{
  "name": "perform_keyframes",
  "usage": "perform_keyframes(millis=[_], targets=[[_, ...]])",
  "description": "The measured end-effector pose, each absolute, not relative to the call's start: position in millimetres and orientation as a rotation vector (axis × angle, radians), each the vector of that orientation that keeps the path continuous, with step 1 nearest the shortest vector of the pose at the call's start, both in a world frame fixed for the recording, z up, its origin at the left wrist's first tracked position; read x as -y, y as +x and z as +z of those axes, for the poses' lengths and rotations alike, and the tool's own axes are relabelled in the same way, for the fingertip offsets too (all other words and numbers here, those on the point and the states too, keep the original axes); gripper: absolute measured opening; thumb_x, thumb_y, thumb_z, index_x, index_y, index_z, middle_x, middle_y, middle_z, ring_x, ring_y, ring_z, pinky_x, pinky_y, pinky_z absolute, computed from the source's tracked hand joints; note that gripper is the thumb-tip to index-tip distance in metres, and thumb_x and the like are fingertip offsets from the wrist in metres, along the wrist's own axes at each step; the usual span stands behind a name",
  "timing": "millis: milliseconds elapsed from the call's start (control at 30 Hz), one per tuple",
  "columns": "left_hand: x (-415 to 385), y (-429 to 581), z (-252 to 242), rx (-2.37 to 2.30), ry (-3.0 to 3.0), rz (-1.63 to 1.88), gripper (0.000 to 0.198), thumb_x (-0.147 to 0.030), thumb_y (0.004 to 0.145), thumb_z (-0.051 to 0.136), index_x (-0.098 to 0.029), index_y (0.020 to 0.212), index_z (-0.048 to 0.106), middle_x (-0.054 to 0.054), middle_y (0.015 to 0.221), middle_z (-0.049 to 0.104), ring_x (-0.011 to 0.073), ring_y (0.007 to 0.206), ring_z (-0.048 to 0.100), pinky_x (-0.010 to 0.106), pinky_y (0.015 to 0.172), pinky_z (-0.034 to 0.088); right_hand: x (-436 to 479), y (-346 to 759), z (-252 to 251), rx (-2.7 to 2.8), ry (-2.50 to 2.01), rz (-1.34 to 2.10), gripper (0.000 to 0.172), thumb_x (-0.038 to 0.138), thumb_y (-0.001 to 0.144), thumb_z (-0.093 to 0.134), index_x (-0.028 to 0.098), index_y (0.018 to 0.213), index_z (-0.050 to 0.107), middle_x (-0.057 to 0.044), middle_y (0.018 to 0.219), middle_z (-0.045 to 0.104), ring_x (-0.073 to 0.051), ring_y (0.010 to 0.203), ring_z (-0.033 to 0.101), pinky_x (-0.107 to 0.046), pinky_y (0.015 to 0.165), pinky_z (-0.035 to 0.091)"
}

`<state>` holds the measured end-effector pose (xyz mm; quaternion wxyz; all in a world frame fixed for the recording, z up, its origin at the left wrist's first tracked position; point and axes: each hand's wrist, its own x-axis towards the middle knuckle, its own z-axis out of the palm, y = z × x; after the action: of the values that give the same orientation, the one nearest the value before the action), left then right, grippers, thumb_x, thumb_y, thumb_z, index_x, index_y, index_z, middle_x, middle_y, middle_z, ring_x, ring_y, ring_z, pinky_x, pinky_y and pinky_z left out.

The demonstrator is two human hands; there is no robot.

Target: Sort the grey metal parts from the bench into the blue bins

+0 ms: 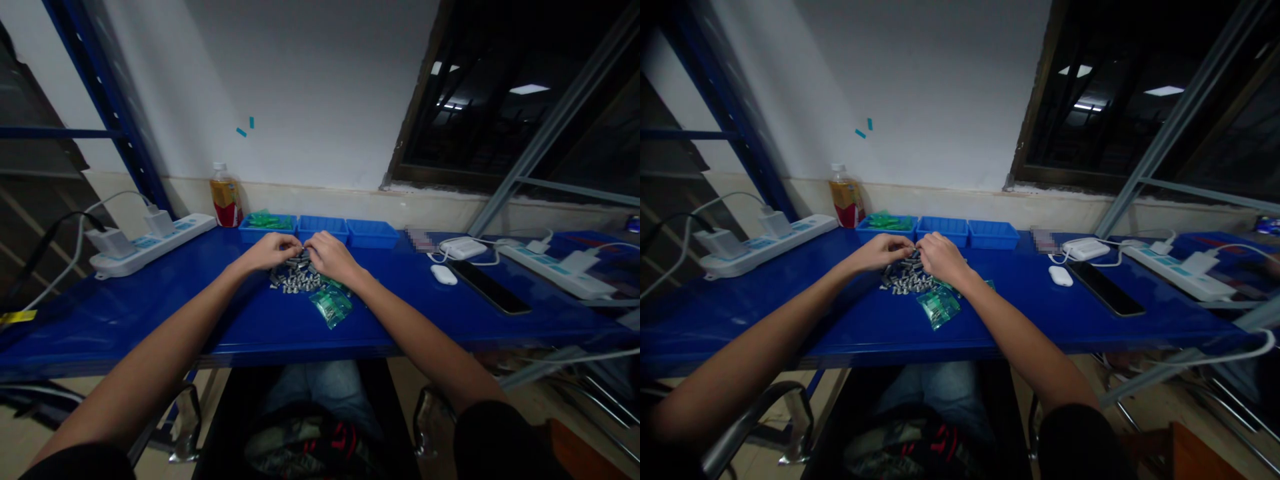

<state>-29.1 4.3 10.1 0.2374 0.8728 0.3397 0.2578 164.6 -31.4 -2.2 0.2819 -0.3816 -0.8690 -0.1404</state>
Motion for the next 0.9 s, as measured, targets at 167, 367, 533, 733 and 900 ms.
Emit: perform_keyframes(millis=[167, 367, 533, 733, 900], targets=[[-3, -28, 11, -0.921, 2.407, 0.675, 0.037, -0.041, 0.081, 0.045, -0.010, 0.081, 0.066, 0.004, 0.075, 0.064, 0.0156, 0.070, 0.056, 0.025, 0.066, 0.043, 36, 163, -2, 2.310, -1.047, -0.370, 0.019, 0.023, 0.087, 0.048, 0.016, 0.103, 0.057, -0.009, 0.095, 0.060, -0.022, 0.091, 0.049, -0.034, 0.077, 0.037], [-7, -36, 15, -1.102, 2.515, 0.537, 0.044, -0.051, 0.082, 0.045, -0.013, 0.082, 0.067, 0.003, 0.071, 0.064, 0.0150, 0.065, 0.056, 0.023, 0.060, 0.039, 25, 176, 3, 2.183, -1.119, -0.410, 0.019, 0.029, 0.088, 0.046, 0.017, 0.087, 0.060, -0.008, 0.090, 0.060, -0.022, 0.089, 0.050, -0.033, 0.078, 0.038], [-12, -47, 12, -1.418, 2.599, 0.186, 0.033, -0.049, 0.067, 0.062, -0.021, 0.084, 0.069, 0.002, 0.078, 0.069, 0.0154, 0.063, 0.058, 0.022, 0.056, 0.036, -5, 233, -4, 1.796, -1.558, -0.422, 0.023, 0.031, 0.087, 0.047, 0.015, 0.084, 0.064, -0.012, 0.091, 0.060, -0.024, 0.093, 0.051, -0.035, 0.082, 0.038], [-12, -45, 6, -1.464, 2.667, 0.145, 0.024, -0.025, 0.067, 0.056, -0.023, 0.086, 0.069, 0.002, 0.082, 0.070, 0.0159, 0.071, 0.061, 0.021, 0.057, 0.038, -19, 275, -17, 1.513, -1.918, -0.362, 0.030, 0.035, 0.085, 0.046, 0.015, 0.090, 0.068, -0.016, 0.100, 0.060, -0.029, 0.100, 0.048, -0.041, 0.083, 0.037], [-13, -44, 9, -1.337, 2.653, 0.371, 0.029, -0.020, 0.065, 0.053, -0.017, 0.093, 0.061, 0.004, 0.084, 0.067, 0.0175, 0.074, 0.061, 0.024, 0.064, 0.043, -12, 262, -12, 1.525, -1.901, -0.348, 0.029, 0.036, 0.085, 0.048, 0.016, 0.092, 0.068, -0.016, 0.104, 0.059, -0.031, 0.104, 0.047, -0.043, 0.083, 0.037]])
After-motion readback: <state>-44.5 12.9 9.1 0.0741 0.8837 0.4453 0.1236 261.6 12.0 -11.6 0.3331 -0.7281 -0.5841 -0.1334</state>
